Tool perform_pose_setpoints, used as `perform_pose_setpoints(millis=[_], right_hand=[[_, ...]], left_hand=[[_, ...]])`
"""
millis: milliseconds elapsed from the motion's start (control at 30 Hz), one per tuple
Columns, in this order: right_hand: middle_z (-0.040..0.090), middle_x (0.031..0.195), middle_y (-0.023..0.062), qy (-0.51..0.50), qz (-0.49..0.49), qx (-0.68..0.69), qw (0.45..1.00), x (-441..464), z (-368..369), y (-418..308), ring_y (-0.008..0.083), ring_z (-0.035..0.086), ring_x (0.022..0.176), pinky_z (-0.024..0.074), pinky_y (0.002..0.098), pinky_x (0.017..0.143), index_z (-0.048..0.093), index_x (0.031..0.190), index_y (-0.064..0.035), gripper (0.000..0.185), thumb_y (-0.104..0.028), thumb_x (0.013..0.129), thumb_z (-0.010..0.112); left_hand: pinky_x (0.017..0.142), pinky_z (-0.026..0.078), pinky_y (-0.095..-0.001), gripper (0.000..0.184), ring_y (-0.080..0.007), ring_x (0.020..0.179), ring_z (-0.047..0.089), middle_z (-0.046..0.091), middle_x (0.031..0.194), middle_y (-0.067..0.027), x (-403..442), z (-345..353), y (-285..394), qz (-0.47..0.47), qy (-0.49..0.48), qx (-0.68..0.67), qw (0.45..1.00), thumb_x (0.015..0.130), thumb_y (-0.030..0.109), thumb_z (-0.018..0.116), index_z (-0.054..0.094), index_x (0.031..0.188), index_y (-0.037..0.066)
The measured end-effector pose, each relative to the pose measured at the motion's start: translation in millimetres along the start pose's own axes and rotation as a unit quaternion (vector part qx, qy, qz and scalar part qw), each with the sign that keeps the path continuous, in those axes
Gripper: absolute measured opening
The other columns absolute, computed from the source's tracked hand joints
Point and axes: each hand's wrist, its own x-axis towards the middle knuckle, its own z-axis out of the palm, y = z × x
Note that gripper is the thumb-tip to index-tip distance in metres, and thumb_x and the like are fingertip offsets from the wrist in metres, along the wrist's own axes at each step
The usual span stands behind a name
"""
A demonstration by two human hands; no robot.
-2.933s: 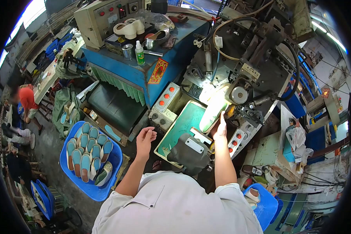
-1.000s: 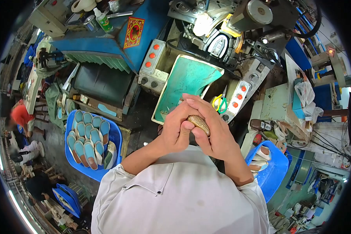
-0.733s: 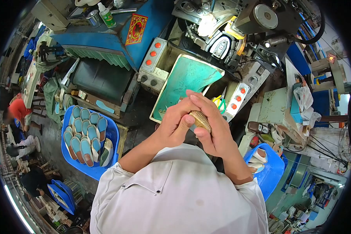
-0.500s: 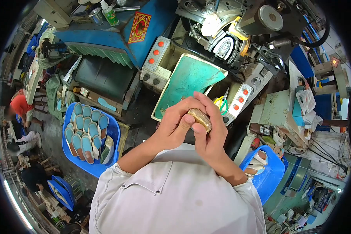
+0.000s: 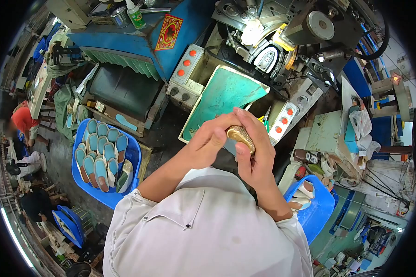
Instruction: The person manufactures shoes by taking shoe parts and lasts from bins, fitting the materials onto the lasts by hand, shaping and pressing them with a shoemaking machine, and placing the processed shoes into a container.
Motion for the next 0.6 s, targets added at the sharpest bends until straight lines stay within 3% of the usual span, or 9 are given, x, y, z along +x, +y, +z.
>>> perform_pose_setpoints(millis=[167, 200, 300, 500, 600], right_hand=[[0.06, 0.145, 0.0241, 0.006, 0.0, -0.01, 1.0, 1, 15, -10, 0.0414, 0.062, 0.129, 0.0499, 0.0481, 0.11, 0.051, 0.152, 0.003, 0.051, -0.011, 0.104, 0.061], [0.059, 0.146, 0.0247, -0.002, -0.008, -0.027, 1.0, 3, 18, -12, 0.0429, 0.061, 0.129, 0.0473, 0.0529, 0.114, 0.05, 0.152, 0.0032, 0.052, -0.01, 0.103, 0.061], [0.057, 0.147, 0.0253, -0.019, -0.021, -0.026, 0.999, 4, 24, -13, 0.044, 0.061, 0.129, 0.0438, 0.0571, 0.118, 0.05, 0.152, 0.0034, 0.052, -0.008, 0.102, 0.061], [0.055, 0.15, 0.0268, -0.028, -0.008, -0.055, 0.998, 2, 22, -20, 0.046, 0.057, 0.136, 0.0441, 0.0541, 0.118, 0.051, 0.15, 0.0046, 0.052, -0.006, 0.101, 0.061], [0.055, 0.151, 0.0272, 0.0, 0.001, -0.025, 1.0, -1, 21, -13, 0.045, 0.057, 0.138, 0.0464, 0.048, 0.116, 0.051, 0.15, 0.0056, 0.05, -0.009, 0.103, 0.061]], left_hand=[[0.083, 0.051, -0.0325, 0.055, -0.019, 0.092, 0.063, 0.068, 0.106, -0.0101, -10, -2, 1, 0.018, 0.034, 0.096, 0.995, 0.113, 0.049, 0.046, 0.063, 0.125, -0.002], [0.081, 0.051, -0.0318, 0.054, -0.0184, 0.09, 0.062, 0.068, 0.103, -0.0095, -11, -1, 1, 0.032, 0.051, 0.108, 0.992, 0.113, 0.048, 0.046, 0.063, 0.123, -0.002], [0.077, 0.05, -0.0309, 0.049, -0.0175, 0.083, 0.061, 0.067, 0.094, -0.0076, -19, 2, 0, 0.04, 0.1, 0.089, 0.99, 0.114, 0.044, 0.047, 0.064, 0.118, -0.002], [0.077, 0.05, -0.0314, 0.046, -0.0181, 0.084, 0.063, 0.07, 0.098, -0.0097, -16, -1, -7, 0.049, 0.084, 0.062, 0.993, 0.115, 0.039, 0.045, 0.065, 0.123, -0.002], [0.08, 0.052, -0.0323, 0.044, -0.0192, 0.087, 0.065, 0.071, 0.101, -0.0111, -14, -1, 2, 0.006, 0.053, 0.019, 0.998, 0.115, 0.036, 0.045, 0.065, 0.125, -0.002]])
